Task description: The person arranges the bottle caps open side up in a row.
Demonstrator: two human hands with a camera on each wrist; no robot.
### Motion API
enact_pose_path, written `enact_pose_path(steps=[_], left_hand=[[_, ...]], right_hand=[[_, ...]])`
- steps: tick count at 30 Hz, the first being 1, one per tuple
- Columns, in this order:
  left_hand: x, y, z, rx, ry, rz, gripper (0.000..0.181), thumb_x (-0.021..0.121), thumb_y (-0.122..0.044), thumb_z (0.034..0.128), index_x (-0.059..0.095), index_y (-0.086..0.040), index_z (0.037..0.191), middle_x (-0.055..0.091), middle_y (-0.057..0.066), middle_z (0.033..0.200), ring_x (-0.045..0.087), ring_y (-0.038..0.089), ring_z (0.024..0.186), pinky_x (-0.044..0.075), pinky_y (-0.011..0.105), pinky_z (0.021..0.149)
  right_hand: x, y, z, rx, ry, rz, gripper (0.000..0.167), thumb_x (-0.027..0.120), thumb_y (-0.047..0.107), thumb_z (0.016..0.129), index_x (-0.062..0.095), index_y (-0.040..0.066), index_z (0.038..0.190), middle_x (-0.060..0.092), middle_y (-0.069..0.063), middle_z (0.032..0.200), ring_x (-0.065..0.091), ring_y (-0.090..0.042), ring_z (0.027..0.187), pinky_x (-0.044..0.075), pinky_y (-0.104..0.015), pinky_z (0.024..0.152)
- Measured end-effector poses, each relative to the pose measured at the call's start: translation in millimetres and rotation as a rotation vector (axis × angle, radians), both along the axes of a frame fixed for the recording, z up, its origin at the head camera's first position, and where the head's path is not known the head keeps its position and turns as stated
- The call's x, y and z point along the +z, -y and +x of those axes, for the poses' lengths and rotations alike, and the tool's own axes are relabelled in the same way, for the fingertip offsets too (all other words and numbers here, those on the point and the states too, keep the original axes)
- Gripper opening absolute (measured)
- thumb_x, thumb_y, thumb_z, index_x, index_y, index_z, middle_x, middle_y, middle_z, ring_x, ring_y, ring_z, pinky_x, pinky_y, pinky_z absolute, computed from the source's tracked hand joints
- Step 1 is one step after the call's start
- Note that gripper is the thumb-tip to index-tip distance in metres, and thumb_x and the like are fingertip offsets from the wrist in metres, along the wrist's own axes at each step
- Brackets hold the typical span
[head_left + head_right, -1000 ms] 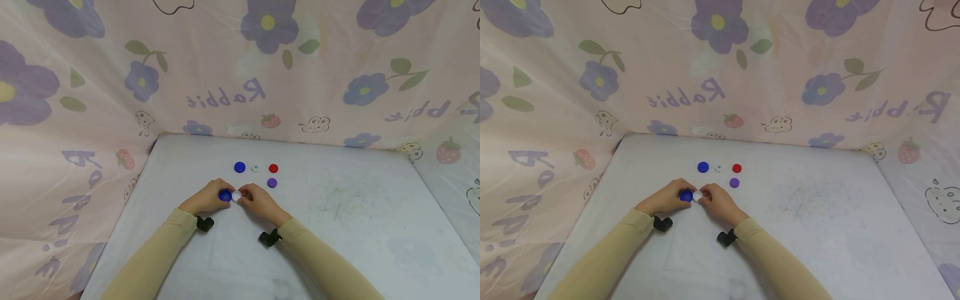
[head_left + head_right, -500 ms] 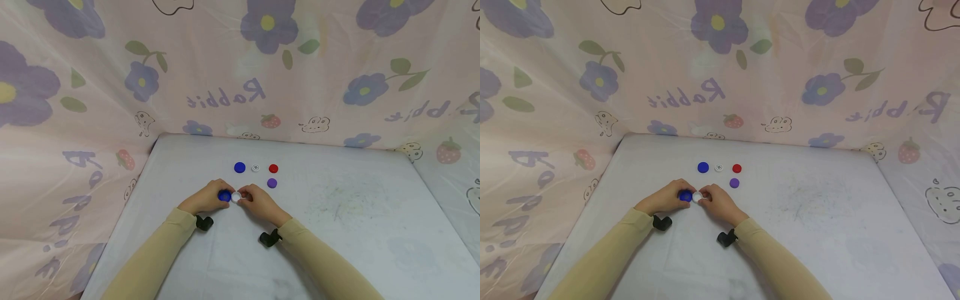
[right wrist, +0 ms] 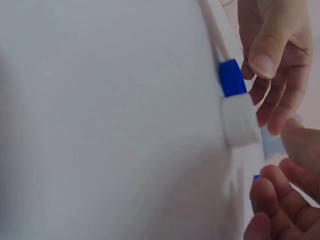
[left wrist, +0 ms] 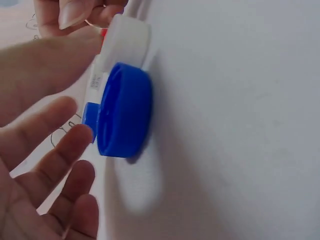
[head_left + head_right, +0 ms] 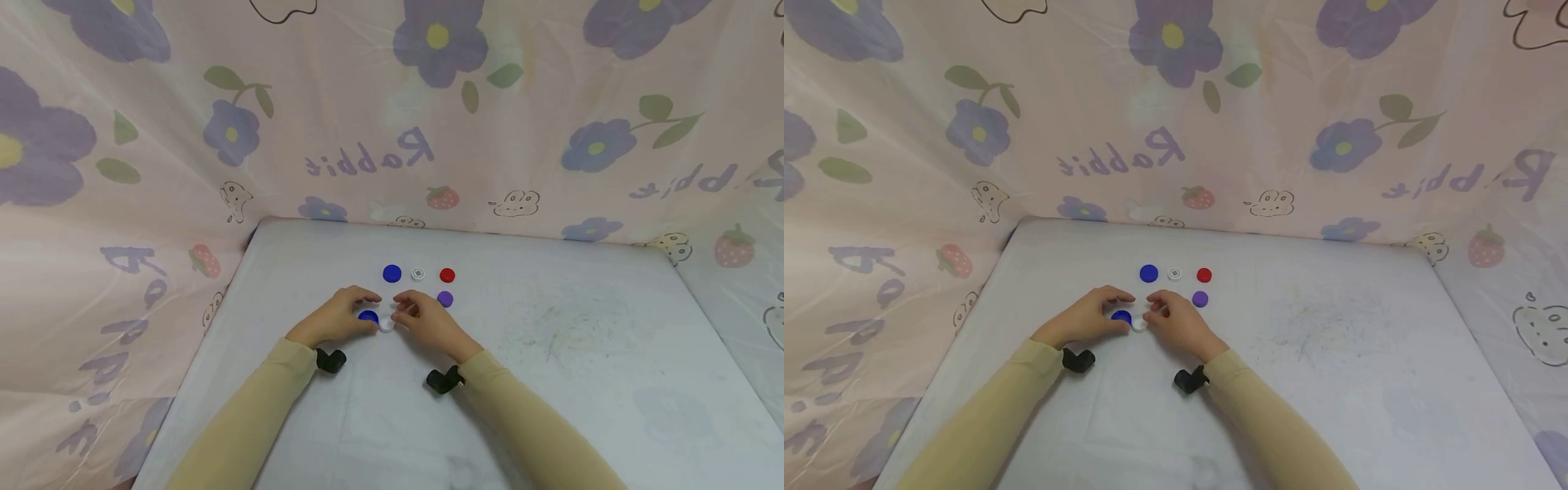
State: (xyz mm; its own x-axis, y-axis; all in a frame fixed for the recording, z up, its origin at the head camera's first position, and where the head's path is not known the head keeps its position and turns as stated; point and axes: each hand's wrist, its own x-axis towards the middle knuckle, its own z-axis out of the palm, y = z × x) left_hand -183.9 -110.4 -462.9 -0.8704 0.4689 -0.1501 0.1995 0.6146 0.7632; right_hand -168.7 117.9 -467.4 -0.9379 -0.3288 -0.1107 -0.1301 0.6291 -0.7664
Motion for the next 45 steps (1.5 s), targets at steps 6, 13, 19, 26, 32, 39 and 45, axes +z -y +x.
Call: enact_pose_path(steps=[6,13,19,26,32,39,45], left_hand=[[7.2,-1.6,-18.0,0.092,0.000,0.052,0.054,0.078,-0.030,0.0831,0.059,-0.016,0.132,0.056,0.001,0.129,0.046,0.024,0.122,0.038,0.045,0.101],[12.1,-3.9,-39.8,0.142,0.005,0.079,0.056,0.076,-0.030,0.0847,0.056,-0.017,0.135,0.056,0.003,0.129,0.047,0.025,0.122,0.040,0.046,0.099],[7.1,-8.5,-52.6,0.139,0.010,0.077,0.055,0.075,-0.027,0.0859,0.056,-0.016,0.136,0.057,0.004,0.128,0.048,0.025,0.120,0.039,0.044,0.100],[3.1,-15.8,-66.8,0.132,0.031,0.096,0.055,0.076,-0.024,0.0851,0.056,-0.013,0.135,0.059,0.005,0.126,0.050,0.026,0.116,0.040,0.040,0.098],[-4.6,-19.3,-76.7,0.136,0.083,0.118,0.054,0.077,-0.019,0.0828,0.058,-0.012,0.133,0.062,0.003,0.122,0.050,0.023,0.108,0.040,0.038,0.093],[-8.4,-22.8,-80.1,0.127,0.086,0.092,0.050,0.076,-0.013,0.0817,0.061,-0.011,0.129,0.062,0.006,0.119,0.050,0.023,0.103,0.040,0.038,0.091],[-6.0,-28.0,-80.8,0.114,0.068,0.036,0.046,0.076,-0.011,0.0819,0.062,-0.009,0.125,0.060,0.007,0.115,0.052,0.023,0.105,0.040,0.039,0.096]], right_hand=[[8.6,-2,-18.2,-0.056,-0.038,-0.012,0.044,0.069,0.035,0.091,0.059,0.013,0.128,0.061,0.005,0.103,0.057,-0.014,0.093,0.050,-0.031,0.076],[7.4,-2,-42.0,-0.110,-0.095,0.001,0.046,0.069,0.036,0.090,0.056,0.013,0.128,0.060,-0.002,0.115,0.054,-0.019,0.104,0.049,-0.036,0.087],[4.0,0,-56.6,-0.127,-0.121,0.027,0.048,0.071,0.034,0.089,0.056,0.011,0.129,0.059,-0.006,0.119,0.050,-0.024,0.110,0.045,-0.040,0.094],[-1.8,6,-69.4,-0.122,-0.193,0.144,0.049,0.072,0.034,0.088,0.058,0.011,0.128,0.060,-0.005,0.122,0.045,-0.026,0.110,0.035,-0.042,0.095],[-8.5,9,-75.4,-0.117,-0.181,0.218,0.046,0.071,0.034,0.089,0.059,0.012,0.127,0.060,-0.003,0.124,0.041,-0.029,0.117,0.024,-0.047,0.097],[-12.0,11,-76.9,-0.114,-0.184,0.279,0.043,0.070,0.033,0.090,0.061,0.013,0.126,0.060,-0.004,0.122,0.040,-0.031,0.120,0.022,-0.050,0.097],[-9.2,14,-77.4,-0.115,-0.177,0.296,0.038,0.070,0.029,0.091,0.063,0.013,0.124,0.058,-0.008,0.121,0.040,-0.034,0.118,0.024,-0.052,0.095]])
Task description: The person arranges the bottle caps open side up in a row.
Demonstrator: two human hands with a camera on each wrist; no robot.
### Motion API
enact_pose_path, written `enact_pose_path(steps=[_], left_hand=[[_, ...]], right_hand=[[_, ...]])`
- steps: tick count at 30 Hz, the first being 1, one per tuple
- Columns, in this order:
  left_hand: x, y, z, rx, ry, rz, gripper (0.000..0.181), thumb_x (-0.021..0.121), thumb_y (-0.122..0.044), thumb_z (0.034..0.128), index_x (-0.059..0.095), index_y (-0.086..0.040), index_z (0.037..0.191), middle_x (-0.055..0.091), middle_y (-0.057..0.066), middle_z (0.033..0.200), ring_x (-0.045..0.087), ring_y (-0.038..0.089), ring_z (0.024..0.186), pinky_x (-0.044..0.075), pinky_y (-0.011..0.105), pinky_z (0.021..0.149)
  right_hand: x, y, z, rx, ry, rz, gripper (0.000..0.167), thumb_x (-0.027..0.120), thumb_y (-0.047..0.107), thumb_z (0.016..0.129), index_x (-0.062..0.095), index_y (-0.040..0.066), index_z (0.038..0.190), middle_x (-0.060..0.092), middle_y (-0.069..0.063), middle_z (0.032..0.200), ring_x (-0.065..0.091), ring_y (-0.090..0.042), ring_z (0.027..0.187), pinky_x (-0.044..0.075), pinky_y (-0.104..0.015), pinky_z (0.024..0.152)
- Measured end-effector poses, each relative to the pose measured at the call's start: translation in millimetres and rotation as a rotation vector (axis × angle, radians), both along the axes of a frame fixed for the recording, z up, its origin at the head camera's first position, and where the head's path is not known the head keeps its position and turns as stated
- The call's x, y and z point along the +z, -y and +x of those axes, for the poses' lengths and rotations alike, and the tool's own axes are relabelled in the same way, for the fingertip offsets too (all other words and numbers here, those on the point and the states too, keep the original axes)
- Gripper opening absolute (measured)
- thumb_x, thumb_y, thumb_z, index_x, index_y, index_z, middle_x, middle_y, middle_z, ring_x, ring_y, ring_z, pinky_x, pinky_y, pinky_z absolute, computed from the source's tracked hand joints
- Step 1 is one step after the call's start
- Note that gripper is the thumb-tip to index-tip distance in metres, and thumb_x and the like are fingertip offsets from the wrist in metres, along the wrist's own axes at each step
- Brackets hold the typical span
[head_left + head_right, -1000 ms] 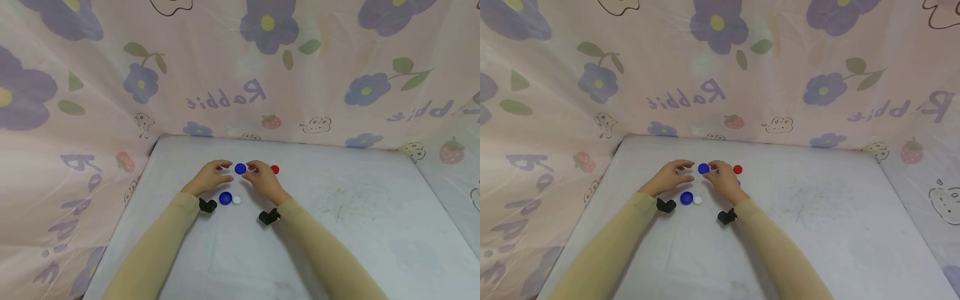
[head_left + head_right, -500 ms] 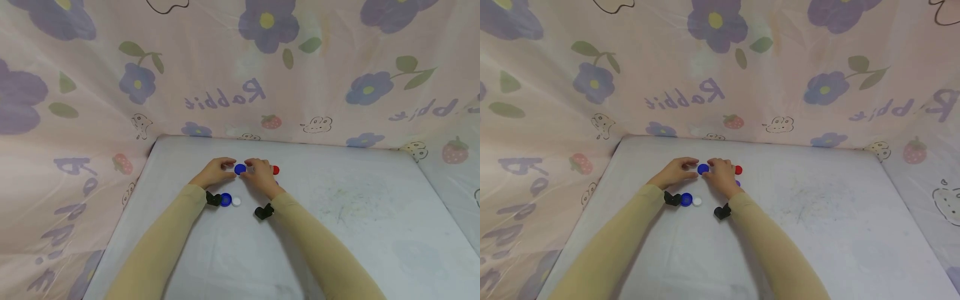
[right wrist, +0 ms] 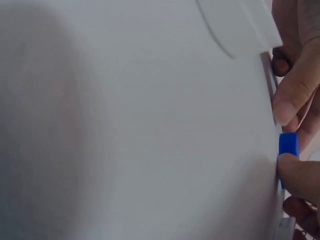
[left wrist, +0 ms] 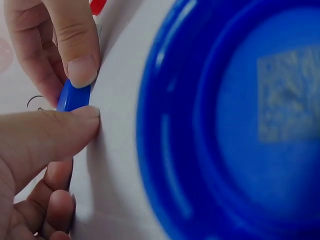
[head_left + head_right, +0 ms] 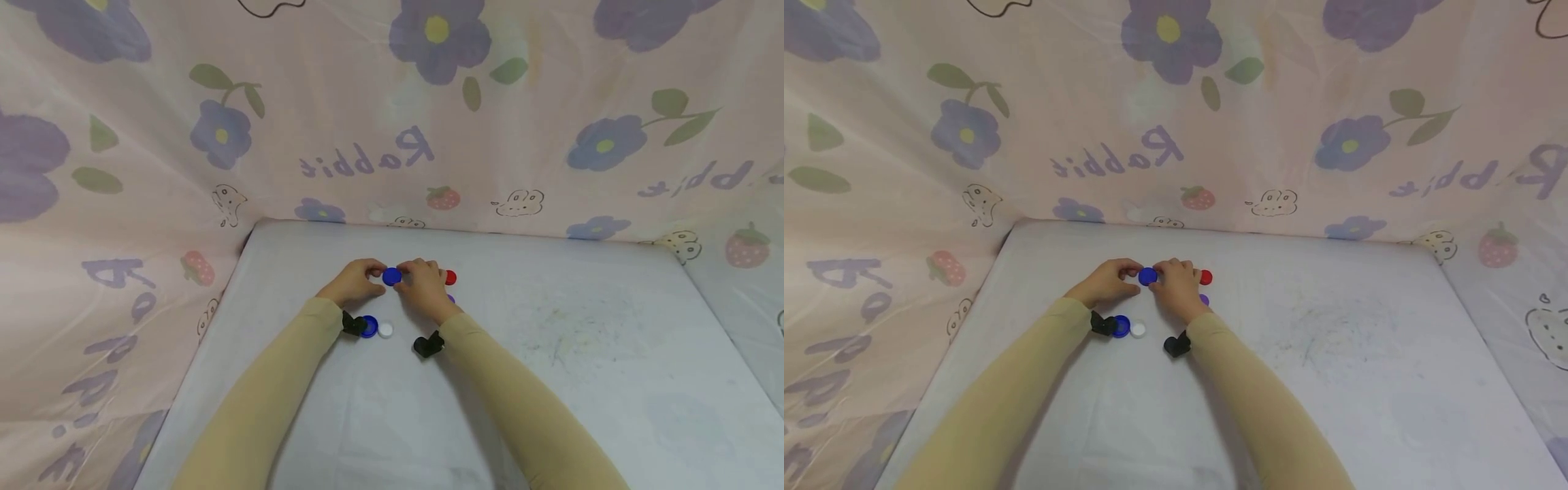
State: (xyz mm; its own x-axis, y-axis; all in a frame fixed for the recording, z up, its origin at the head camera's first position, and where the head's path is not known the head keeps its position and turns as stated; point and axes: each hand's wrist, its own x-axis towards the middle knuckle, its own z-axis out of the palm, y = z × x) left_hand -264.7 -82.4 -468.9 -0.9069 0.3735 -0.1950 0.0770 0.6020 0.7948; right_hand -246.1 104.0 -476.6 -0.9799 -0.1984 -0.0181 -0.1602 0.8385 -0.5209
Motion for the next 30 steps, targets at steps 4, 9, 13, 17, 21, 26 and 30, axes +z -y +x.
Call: enact_pose_path(steps=[4,9,13,17,21,26,30], left_hand=[[1.0,-1.1,-0.1,0.007,-0.004,-0.020,0.043,0.076,-0.011,0.0821,0.062,-0.009,0.122,0.058,0.007,0.113,0.051,0.023,0.103,0.040,0.039,0.095],[1.0,-1.4,0.1,0.007,-0.020,-0.037,0.037,0.076,-0.012,0.0829,0.062,-0.009,0.117,0.058,0.007,0.109,0.052,0.024,0.101,0.040,0.039,0.093],[0.3,-0.8,0.5,0.010,-0.036,-0.029,0.034,0.076,-0.011,0.0827,0.062,-0.009,0.114,0.059,0.006,0.107,0.053,0.024,0.101,0.040,0.040,0.093],[-0.2,1.5,1.3,0.007,-0.049,-0.009,0.035,0.076,-0.011,0.0823,0.062,-0.008,0.114,0.061,0.006,0.105,0.053,0.023,0.098,0.041,0.039,0.090],[1.1,4.6,2.6,0.018,-0.051,0.030,0.036,0.075,-0.011,0.0823,0.062,-0.007,0.116,0.063,0.005,0.104,0.053,0.023,0.096,0.041,0.037,0.086],[4.0,7.4,5.4,0.035,-0.022,0.092,0.037,0.074,-0.010,0.0829,0.061,-0.006,0.118,0.063,0.005,0.104,0.054,0.021,0.095,0.043,0.034,0.085],[8.3,7.6,8.6,0.040,-0.014,0.111,0.037,0.073,-0.010,0.0845,0.060,-0.006,0.119,0.063,0.006,0.106,0.056,0.021,0.097,0.045,0.034,0.086]], right_hand=[[0.9,2,-0.8,-0.008,0.007,0.017,0.037,0.070,0.028,0.090,0.064,0.012,0.123,0.057,-0.010,0.123,0.040,-0.034,0.118,0.023,-0.053,0.095],[-1.4,4,-2.0,-0.006,0.013,0.035,0.037,0.072,0.029,0.088,0.066,0.013,0.120,0.058,-0.009,0.122,0.039,-0.034,0.119,0.021,-0.054,0.096],[-1.4,5,-1.2,0.008,0.005,0.034,0.036,0.073,0.029,0.087,0.067,0.012,0.118,0.058,-0.009,0.121,0.039,-0.034,0.119,0.019,-0.054,0.097],[0.8,6,0.3,0.025,-0.011,0.019,0.035,0.073,0.029,0.088,0.066,0.011,0.118,0.061,-0.008,0.120,0.039,-0.034,0.119,0.017,-0.054,0.097],[4.3,7,1.6,0.034,-0.018,-0.008,0.035,0.071,0.029,0.089,0.065,0.012,0.120,0.064,-0.005,0.119,0.039,-0.031,0.120,0.015,-0.053,0.098],[9.8,7,4.9,0.016,-0.023,-0.055,0.037,0.069,0.030,0.091,0.064,0.013,0.123,0.064,-0.001,0.120,0.039,-0.028,0.120,0.015,-0.050,0.100],[13.6,5,9.0,0.014,-0.040,-0.096,0.038,0.069,0.033,0.091,0.064,0.014,0.123,0.064,0.001,0.120,0.040,-0.026,0.118,0.018,-0.048,0.099]])
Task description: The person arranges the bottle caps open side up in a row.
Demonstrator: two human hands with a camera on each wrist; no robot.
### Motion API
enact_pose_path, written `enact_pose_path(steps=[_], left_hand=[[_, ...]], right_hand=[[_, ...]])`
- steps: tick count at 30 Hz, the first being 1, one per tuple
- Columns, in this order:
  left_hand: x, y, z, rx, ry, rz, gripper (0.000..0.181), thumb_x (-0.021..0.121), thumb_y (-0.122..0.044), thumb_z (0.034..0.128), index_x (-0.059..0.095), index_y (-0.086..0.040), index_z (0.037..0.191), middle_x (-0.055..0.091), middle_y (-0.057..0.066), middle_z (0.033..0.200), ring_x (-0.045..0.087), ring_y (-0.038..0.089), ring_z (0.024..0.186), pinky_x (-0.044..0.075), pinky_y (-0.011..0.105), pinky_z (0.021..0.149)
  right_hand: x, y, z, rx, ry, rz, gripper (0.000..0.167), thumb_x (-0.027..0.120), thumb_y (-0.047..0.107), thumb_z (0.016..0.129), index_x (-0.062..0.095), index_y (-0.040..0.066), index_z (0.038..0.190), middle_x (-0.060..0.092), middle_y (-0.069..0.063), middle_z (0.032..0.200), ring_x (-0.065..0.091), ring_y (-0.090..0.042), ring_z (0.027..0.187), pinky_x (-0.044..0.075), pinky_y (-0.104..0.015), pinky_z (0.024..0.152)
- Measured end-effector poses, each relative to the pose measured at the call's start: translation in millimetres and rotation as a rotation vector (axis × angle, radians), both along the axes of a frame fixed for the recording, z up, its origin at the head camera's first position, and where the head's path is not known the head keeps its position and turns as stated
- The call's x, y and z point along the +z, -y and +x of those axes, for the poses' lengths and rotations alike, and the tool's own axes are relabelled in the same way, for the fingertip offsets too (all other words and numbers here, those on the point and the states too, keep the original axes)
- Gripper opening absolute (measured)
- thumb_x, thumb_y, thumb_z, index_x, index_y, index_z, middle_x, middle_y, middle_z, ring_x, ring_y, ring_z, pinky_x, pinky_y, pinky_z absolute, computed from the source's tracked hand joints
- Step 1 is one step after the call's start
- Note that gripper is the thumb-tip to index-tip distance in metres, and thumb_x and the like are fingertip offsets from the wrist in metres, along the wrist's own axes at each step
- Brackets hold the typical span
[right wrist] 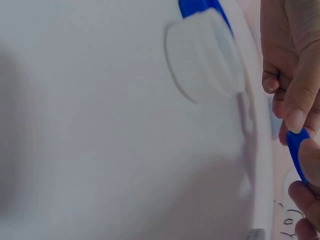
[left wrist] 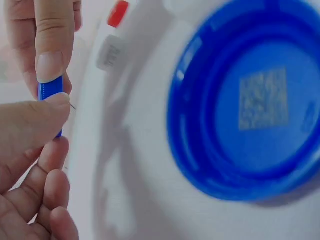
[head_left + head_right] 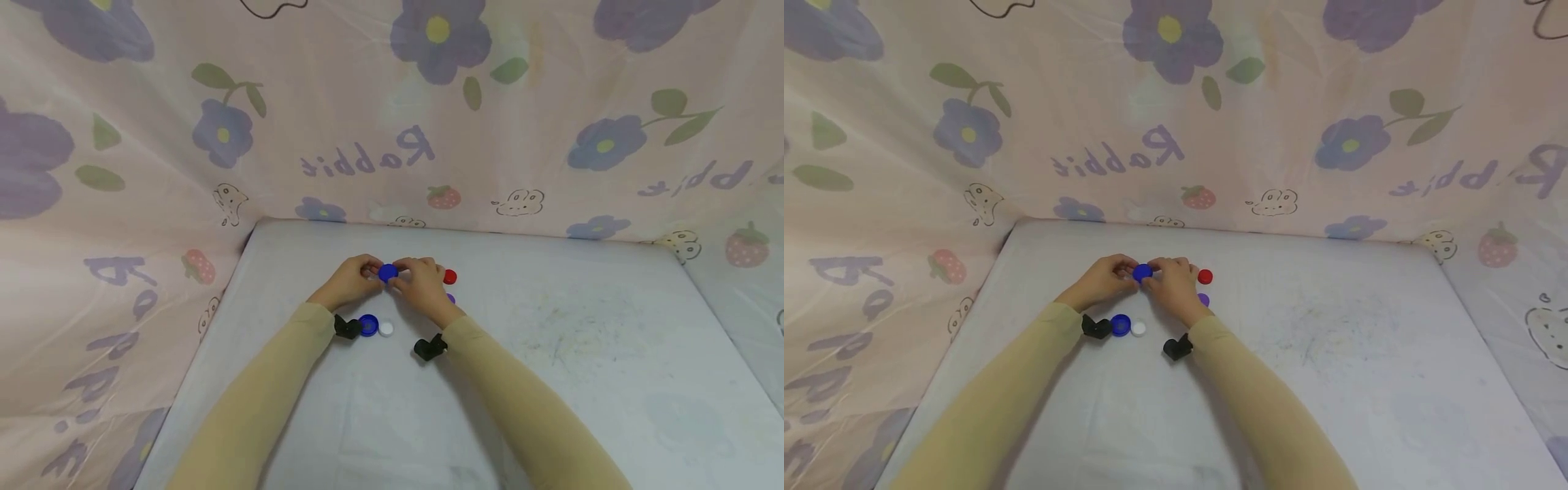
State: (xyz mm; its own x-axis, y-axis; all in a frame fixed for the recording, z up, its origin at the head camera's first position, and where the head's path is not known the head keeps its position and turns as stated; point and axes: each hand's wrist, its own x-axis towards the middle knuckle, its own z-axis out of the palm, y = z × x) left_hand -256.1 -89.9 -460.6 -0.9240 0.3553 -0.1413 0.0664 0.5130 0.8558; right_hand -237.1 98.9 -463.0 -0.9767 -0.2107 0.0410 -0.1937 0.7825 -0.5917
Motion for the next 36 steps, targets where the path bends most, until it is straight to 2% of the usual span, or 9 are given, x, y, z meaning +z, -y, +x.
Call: enact_pose_path(steps=[4,8,12,17,21,26,36], left_hand=[[10.7,-1.0,10.4,0.008,0.000,-0.009,0.036,0.072,-0.017,0.0870,0.061,-0.011,0.121,0.062,0.003,0.113,0.054,0.021,0.106,0.045,0.037,0.089],[18.9,-1.4,25.9,0.001,-0.007,-0.019,0.037,0.071,-0.023,0.0884,0.060,-0.017,0.123,0.060,-0.002,0.117,0.051,0.021,0.111,0.044,0.041,0.091],[19.7,-2.9,39.5,-0.023,-0.025,-0.014,0.035,0.070,-0.021,0.0891,0.061,-0.018,0.123,0.062,-0.004,0.115,0.051,0.021,0.110,0.044,0.041,0.090],[19.2,-7.3,50.9,-0.031,-0.024,-0.028,0.035,0.070,-0.022,0.0897,0.061,-0.019,0.123,0.061,-0.005,0.115,0.051,0.020,0.108,0.044,0.041,0.088],[19.9,-9.6,56.4,-0.024,-0.031,-0.049,0.036,0.071,-0.024,0.0895,0.061,-0.019,0.124,0.062,-0.005,0.114,0.052,0.018,0.106,0.045,0.040,0.086],[18.3,-8.2,58.1,-0.028,-0.046,-0.056,0.037,0.071,-0.027,0.0897,0.062,-0.019,0.125,0.062,-0.005,0.113,0.052,0.018,0.104,0.045,0.038,0.084],[19.1,-9.7,61.4,-0.026,-0.051,-0.065,0.037,0.071,-0.026,0.0903,0.062,-0.019,0.125,0.062,-0.005,0.113,0.053,0.017,0.104,0.047,0.038,0.084]], right_hand=[[6.4,-5,9.5,0.005,-0.012,-0.059,0.040,0.070,0.035,0.090,0.064,0.014,0.124,0.064,0.003,0.120,0.042,-0.023,0.116,0.024,-0.045,0.096],[10.8,-12,23.0,0.026,-0.006,-0.150,0.041,0.070,0.034,0.090,0.063,0.013,0.124,0.063,0.001,0.119,0.045,-0.022,0.115,0.034,-0.043,0.099],[9.9,-18,37.0,0.045,0.022,-0.225,0.040,0.070,0.034,0.090,0.062,0.013,0.123,0.061,0.000,0.118,0.050,-0.021,0.113,0.041,-0.043,0.099],[4.8,-23,48.8,0.053,0.016,-0.256,0.038,0.070,0.034,0.090,0.060,0.014,0.121,0.062,0.002,0.114,0.054,-0.017,0.108,0.044,-0.038,0.093],[2.2,-25,55.4,0.061,-0.016,-0.281,0.036,0.070,0.032,0.090,0.059,0.015,0.120,0.063,0.004,0.111,0.057,-0.015,0.103,0.046,-0.036,0.089],[-1.1,-25,57.9,0.080,-0.046,-0.306,0.035,0.070,0.029,0.090,0.059,0.013,0.120,0.064,0.003,0.110,0.059,-0.014,0.099,0.048,-0.036,0.086],[-1.7,-25,61.6,0.069,-0.039,-0.294,0.036,0.069,0.028,0.091,0.059,0.013,0.122,0.065,0.002,0.108,0.060,-0.014,0.095,0.050,-0.034,0.083]])
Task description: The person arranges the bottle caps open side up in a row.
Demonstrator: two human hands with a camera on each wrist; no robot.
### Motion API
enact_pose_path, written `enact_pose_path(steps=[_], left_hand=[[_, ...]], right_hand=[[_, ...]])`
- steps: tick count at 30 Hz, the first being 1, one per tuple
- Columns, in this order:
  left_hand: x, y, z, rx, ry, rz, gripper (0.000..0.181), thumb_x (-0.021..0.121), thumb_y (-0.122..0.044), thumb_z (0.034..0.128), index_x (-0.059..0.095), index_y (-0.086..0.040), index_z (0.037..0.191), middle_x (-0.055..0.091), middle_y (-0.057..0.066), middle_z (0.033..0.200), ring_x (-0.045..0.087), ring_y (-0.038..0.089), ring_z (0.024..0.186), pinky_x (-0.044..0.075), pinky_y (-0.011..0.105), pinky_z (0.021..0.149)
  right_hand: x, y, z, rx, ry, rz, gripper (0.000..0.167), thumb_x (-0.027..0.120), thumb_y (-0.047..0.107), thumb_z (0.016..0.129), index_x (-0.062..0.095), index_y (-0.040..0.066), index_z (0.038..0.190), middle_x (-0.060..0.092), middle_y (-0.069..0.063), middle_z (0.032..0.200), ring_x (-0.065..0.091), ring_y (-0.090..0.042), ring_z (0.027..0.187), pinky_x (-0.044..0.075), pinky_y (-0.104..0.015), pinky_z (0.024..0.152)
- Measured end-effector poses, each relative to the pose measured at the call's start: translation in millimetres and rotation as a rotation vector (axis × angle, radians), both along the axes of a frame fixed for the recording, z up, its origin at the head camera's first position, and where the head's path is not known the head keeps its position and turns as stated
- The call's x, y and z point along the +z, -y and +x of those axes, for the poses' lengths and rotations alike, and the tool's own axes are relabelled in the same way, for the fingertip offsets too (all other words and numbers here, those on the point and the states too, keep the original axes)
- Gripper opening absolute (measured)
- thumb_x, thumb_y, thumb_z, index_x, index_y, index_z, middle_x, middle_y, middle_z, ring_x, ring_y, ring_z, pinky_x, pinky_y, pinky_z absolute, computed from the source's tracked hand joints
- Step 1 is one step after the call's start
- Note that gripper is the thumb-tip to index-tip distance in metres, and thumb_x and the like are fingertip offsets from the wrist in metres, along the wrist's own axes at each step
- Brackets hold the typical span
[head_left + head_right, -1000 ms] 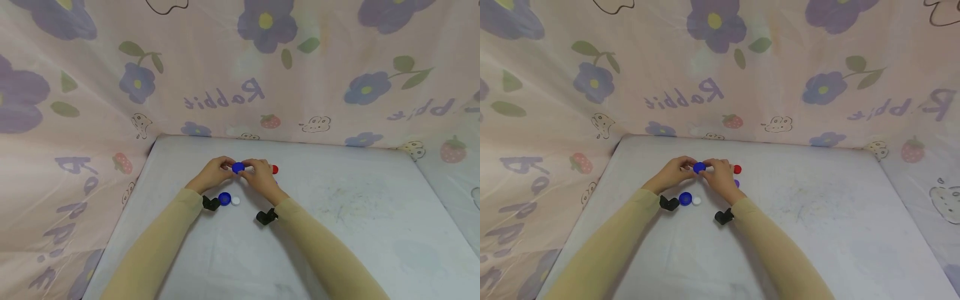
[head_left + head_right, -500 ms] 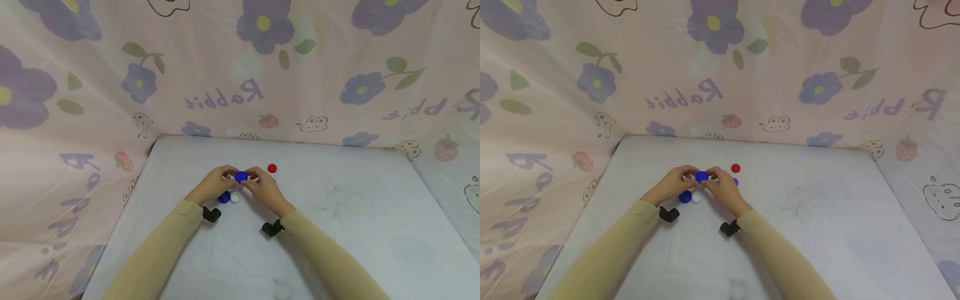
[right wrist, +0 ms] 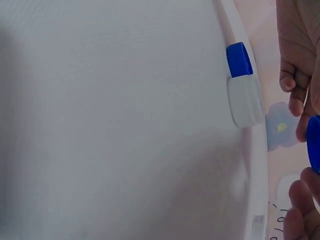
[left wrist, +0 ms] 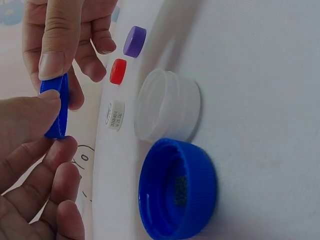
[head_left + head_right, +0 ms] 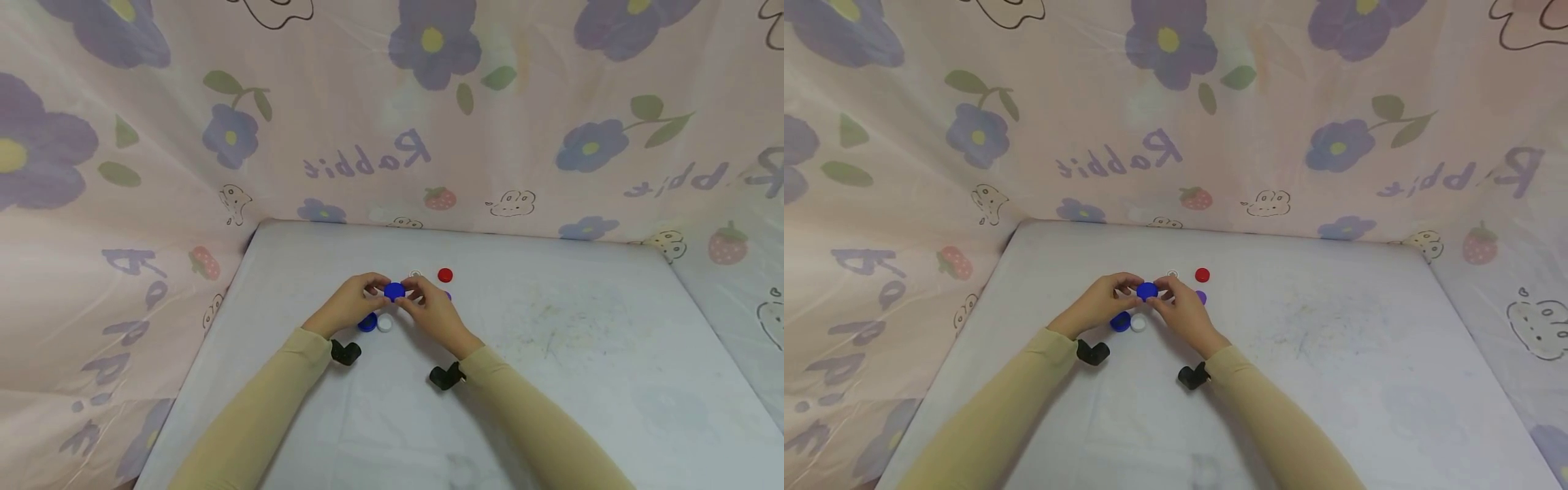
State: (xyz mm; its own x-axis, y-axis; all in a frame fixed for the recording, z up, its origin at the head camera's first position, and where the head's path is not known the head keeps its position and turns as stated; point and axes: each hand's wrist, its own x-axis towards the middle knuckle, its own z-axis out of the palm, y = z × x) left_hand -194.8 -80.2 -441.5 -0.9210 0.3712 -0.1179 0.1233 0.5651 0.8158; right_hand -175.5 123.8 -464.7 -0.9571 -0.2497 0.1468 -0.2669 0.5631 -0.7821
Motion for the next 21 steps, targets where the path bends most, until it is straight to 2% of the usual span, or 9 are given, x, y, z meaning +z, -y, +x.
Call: enact_pose_path(steps=[5,12,16,21], left_hand=[[2.2,-1.4,1.4,0.001,-0.004,0.014,0.036,0.071,-0.025,0.0903,0.062,-0.018,0.125,0.063,-0.003,0.112,0.054,0.018,0.104,0.046,0.039,0.085],[-0.9,-1.1,0.2,0.009,-0.010,0.010,0.035,0.068,-0.031,0.0922,0.062,-0.019,0.125,0.063,-0.005,0.107,0.055,0.016,0.098,0.048,0.035,0.080],[-2.0,-1.3,-0.2,0.007,-0.018,0.024,0.036,0.063,-0.034,0.0945,0.062,-0.016,0.125,0.063,-0.005,0.105,0.057,0.015,0.096,0.047,0.035,0.081],[-3.6,-2.0,0.0,0.009,-0.017,0.038,0.032,0.061,-0.032,0.0963,0.063,-0.016,0.124,0.064,-0.005,0.101,0.057,0.015,0.094,0.047,0.036,0.081]], right_hand=[[1.4,-1.5,0.7,0.000,0.007,0.015,0.036,0.068,0.028,0.092,0.059,0.014,0.123,0.065,0.002,0.107,0.060,-0.014,0.092,0.050,-0.032,0.080],[2.4,-2.5,1.1,0.020,-0.003,-0.005,0.034,0.068,0.023,0.092,0.058,0.013,0.124,0.065,0.001,0.108,0.060,-0.014,0.091,0.050,-0.032,0.079],[2.1,-3.1,1.8,0.012,-0.010,-0.011,0.030,0.065,0.024,0.094,0.059,0.013,0.122,0.066,0.001,0.105,0.061,-0.013,0.088,0.050,-0.032,0.078],[0.5,-4.1,2.5,-0.005,0.024,-0.015,0.025,0.061,0.028,0.097,0.061,0.013,0.117,0.068,-0.001,0.098,0.059,-0.013,0.081,0.050,-0.032,0.072]])
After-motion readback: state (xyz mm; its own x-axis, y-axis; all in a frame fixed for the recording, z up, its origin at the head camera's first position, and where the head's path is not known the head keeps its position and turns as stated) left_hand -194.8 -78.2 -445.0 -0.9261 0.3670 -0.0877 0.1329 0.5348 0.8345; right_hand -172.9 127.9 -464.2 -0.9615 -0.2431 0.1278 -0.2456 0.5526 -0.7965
